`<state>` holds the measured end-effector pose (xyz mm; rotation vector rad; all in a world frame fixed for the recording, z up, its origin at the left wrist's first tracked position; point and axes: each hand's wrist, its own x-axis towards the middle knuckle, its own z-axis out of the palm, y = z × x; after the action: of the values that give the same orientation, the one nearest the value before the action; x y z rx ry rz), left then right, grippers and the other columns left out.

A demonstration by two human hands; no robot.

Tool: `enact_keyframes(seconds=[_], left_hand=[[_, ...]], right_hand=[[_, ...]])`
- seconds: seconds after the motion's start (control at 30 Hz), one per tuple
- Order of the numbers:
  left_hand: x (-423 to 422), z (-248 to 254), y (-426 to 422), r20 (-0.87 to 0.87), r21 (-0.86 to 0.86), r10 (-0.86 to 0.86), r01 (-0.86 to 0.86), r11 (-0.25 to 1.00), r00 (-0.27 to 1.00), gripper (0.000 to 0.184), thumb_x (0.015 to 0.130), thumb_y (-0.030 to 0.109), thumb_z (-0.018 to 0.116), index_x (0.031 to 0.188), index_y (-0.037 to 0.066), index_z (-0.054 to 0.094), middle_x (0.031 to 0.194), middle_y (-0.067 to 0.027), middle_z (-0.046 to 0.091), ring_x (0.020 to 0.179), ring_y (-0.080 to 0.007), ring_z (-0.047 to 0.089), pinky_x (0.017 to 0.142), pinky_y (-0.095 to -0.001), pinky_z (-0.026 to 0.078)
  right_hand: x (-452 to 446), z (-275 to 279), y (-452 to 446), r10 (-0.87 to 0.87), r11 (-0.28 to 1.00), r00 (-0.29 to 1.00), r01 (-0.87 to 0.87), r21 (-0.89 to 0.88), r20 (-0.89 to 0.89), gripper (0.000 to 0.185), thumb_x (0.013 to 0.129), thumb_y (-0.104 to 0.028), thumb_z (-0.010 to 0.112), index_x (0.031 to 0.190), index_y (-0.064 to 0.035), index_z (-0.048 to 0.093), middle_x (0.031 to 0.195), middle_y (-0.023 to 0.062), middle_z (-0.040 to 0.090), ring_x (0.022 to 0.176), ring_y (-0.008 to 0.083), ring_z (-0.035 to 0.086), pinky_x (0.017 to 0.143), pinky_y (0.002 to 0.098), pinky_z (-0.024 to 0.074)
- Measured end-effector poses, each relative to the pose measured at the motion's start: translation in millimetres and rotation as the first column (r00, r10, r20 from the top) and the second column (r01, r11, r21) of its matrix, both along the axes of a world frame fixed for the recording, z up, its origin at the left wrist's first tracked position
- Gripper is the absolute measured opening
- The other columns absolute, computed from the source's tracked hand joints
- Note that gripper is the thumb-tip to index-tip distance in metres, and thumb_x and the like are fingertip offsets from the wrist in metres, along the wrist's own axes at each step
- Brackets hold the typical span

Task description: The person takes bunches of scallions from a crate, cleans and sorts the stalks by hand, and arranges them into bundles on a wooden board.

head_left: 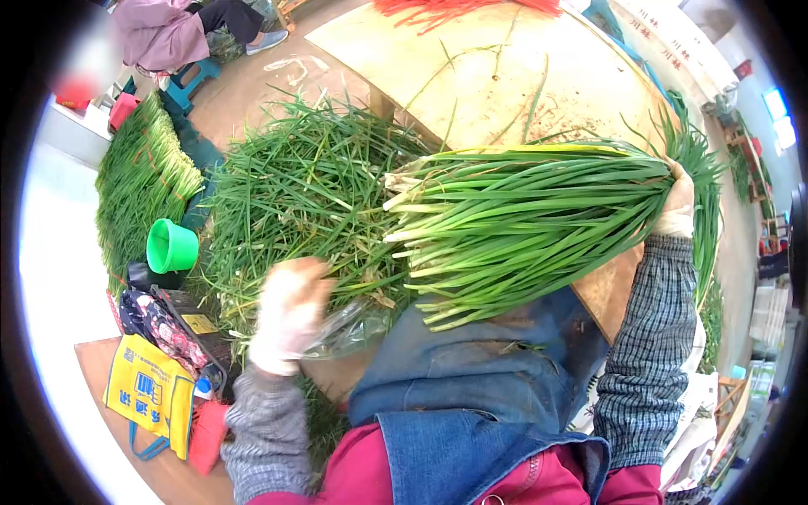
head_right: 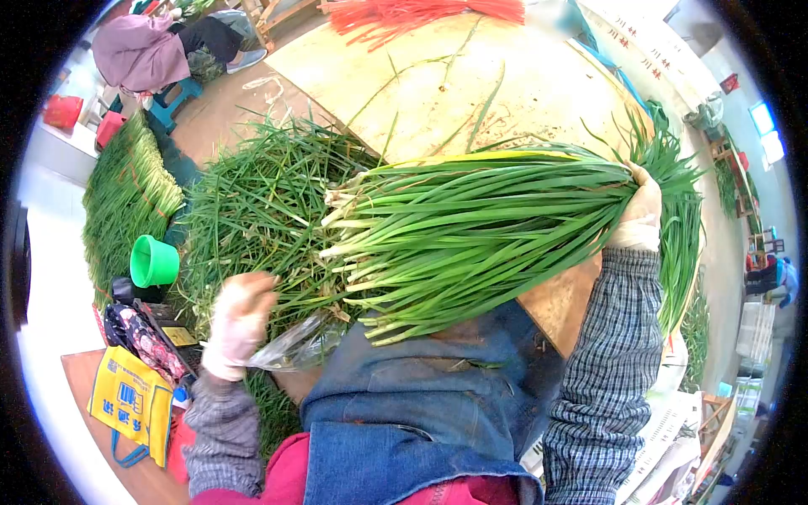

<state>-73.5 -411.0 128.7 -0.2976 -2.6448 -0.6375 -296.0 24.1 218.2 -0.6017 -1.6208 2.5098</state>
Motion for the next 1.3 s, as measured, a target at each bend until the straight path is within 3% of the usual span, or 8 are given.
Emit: enact_keyframes(seconds=[0.17,0.33,0.57,0.67,0.77,0.87,1.13,1.3], left_hand=[[-64,17,115,0.454,0.264,0.049,-0.187,0.946,0.890,0.022,0.079,0.015,0.064,0.094,-0.001,0.061,0.089,-0.0203,0.061,0.082,-0.0335,0.060,0.075,-0.0375,0.048],[-56,13,81,0.216,0.617,-0.183,0.011,0.787,0.959,0.009,0.082,0.008,0.059,0.084,0.001,0.064,0.078,-0.0143,0.065,0.065,-0.0208,0.064,0.060,-0.0298,0.051],[-5,-47,-35,0.245,-0.020,0.523,-0.535,0.845,0.817,0.013,0.083,0.013,0.059,0.087,0.001,0.063,0.074,-0.0151,0.064,0.069,-0.0259,0.063,0.063,-0.0325,0.051],[-30,-21,24,0.444,0.250,-0.004,-0.119,0.961,0.896,0.028,0.080,0.018,0.062,0.102,0.001,0.060,0.095,-0.0142,0.064,0.087,-0.0271,0.061,0.079,-0.0350,0.047],[-64,-11,85,0.661,0.714,-0.373,-0.393,0.580,0.651,0.037,0.080,0.020,0.063,0.111,0.001,0.057,0.104,-0.0097,0.063,0.095,-0.0234,0.058,0.085,-0.0340,0.046],[-77,-22,114,0.326,0.785,-0.674,-0.587,-0.198,0.663,0.035,0.080,0.016,0.062,0.111,0.000,0.056,0.104,-0.0091,0.062,0.093,-0.0174,0.058,0.082,-0.0316,0.047],[-60,47,87,0.410,0.884,-0.355,-0.461,-0.072,0.840,0.034,0.073,-0.001,0.063,0.104,-0.011,0.054,0.092,-0.0162,0.064,0.077,-0.0200,0.065,0.069,-0.0266,0.054],[-57,50,71,0.298,0.913,-0.336,-0.369,-0.174,0.894,0.033,0.074,-0.002,0.066,0.105,-0.008,0.055,0.096,-0.0167,0.064,0.078,-0.0200,0.065,0.067,-0.0297,0.056]], right_hand=[[-11,-22,22,-0.008,1.000,1.000,0.008,-0.005,0.000,0.023,0.087,-0.020,0.045,0.079,-0.0028,0.059,0.070,0.0111,0.063,0.060,0.0244,0.060,0.057,0.0343,0.0521],[-26,-38,85,0.090,0.996,0.995,-0.089,0.027,-0.030,0.024,0.086,-0.020,0.049,0.088,0.0009,0.061,0.083,0.0151,0.066,0.072,0.0286,0.063,0.069,0.0394,0.0538],[-28,-57,127,0.158,0.984,0.981,-0.166,-0.062,-0.113,0.026,0.086,-0.019,0.049,0.090,0.0027,0.062,0.086,0.0165,0.066,0.077,0.0295,0.063,0.073,0.0405,0.0530],[-23,-55,121,0.150,0.985,0.985,-0.156,-0.067,-0.079,0.025,0.086,-0.019,0.048,0.087,0.0016,0.062,0.086,0.0162,0.066,0.076,0.0299,0.063,0.073,0.0407,0.0529],[-23,-55,114,0.022,0.999,0.996,-0.024,-0.023,-0.084,0.018,0.085,-0.015,0.049,0.090,-0.0017,0.060,0.082,0.0150,0.064,0.069,0.0285,0.062,0.063,0.0408,0.0545],[-24,-61,123,0.003,1.000,0.993,-0.003,0.007,-0.117,0.018,0.086,-0.015,0.049,0.090,-0.0009,0.059,0.083,0.0156,0.064,0.071,0.0291,0.062,0.065,0.0416,0.0548],[-11,-18,71,0.288,0.938,0.925,-0.325,-0.123,-0.248,0.025,0.089,-0.020,0.046,0.094,-0.0003,0.061,0.093,0.0149,0.065,0.083,0.0279,0.063,0.076,0.0401,0.0526],[-26,-37,46,0.113,0.983,0.923,-0.159,-0.097,-0.368,0.019,0.088,-0.013,0.048,0.096,-0.0007,0.061,0.091,0.0125,0.065,0.078,0.0227,0.063,0.071,0.0361,0.0531]])
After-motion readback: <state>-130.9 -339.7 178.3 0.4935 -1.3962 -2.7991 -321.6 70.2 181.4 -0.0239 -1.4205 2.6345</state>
